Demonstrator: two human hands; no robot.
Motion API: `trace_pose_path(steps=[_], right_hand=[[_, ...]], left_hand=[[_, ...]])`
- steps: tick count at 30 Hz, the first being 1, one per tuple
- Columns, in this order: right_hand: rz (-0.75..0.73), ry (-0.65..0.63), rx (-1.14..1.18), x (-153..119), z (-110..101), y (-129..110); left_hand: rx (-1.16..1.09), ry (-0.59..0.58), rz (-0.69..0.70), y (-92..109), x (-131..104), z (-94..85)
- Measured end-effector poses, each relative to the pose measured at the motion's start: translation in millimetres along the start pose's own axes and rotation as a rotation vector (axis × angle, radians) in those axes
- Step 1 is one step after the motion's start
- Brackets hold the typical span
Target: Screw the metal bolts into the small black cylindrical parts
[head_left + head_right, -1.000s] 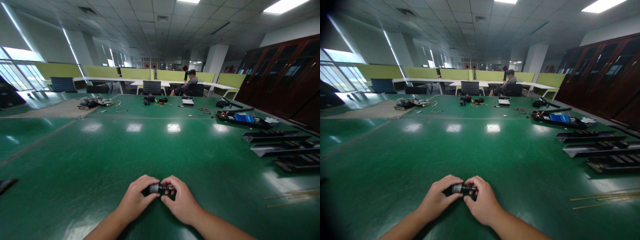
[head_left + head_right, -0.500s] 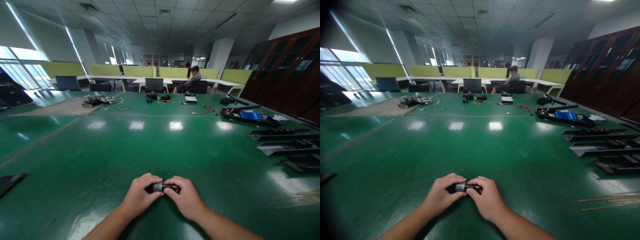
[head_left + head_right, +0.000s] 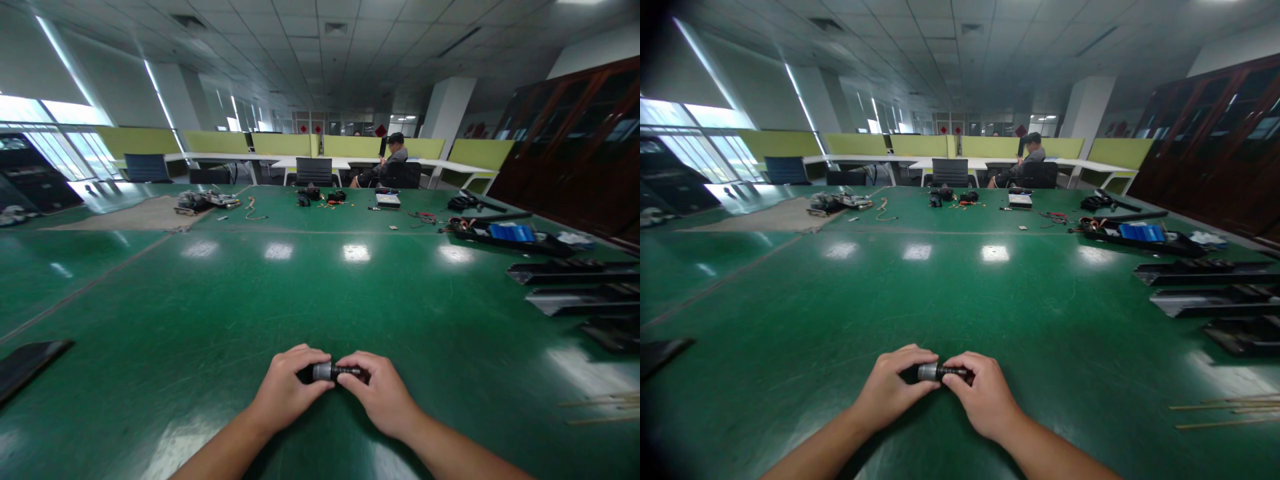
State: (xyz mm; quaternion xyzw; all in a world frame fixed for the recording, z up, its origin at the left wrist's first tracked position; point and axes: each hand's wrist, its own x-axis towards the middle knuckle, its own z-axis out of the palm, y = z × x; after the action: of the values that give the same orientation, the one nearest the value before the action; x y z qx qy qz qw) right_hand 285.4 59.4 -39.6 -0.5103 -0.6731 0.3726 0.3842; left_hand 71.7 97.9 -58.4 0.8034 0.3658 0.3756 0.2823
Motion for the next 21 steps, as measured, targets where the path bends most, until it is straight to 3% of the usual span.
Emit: trace_pose_path(steps=[21], right_hand=[[0.07,0.007,0.124,-1.1,4.1,5.3]], left_hand=[[-0.01,0.025,0.023,-0.3,3.4,-1.7]])
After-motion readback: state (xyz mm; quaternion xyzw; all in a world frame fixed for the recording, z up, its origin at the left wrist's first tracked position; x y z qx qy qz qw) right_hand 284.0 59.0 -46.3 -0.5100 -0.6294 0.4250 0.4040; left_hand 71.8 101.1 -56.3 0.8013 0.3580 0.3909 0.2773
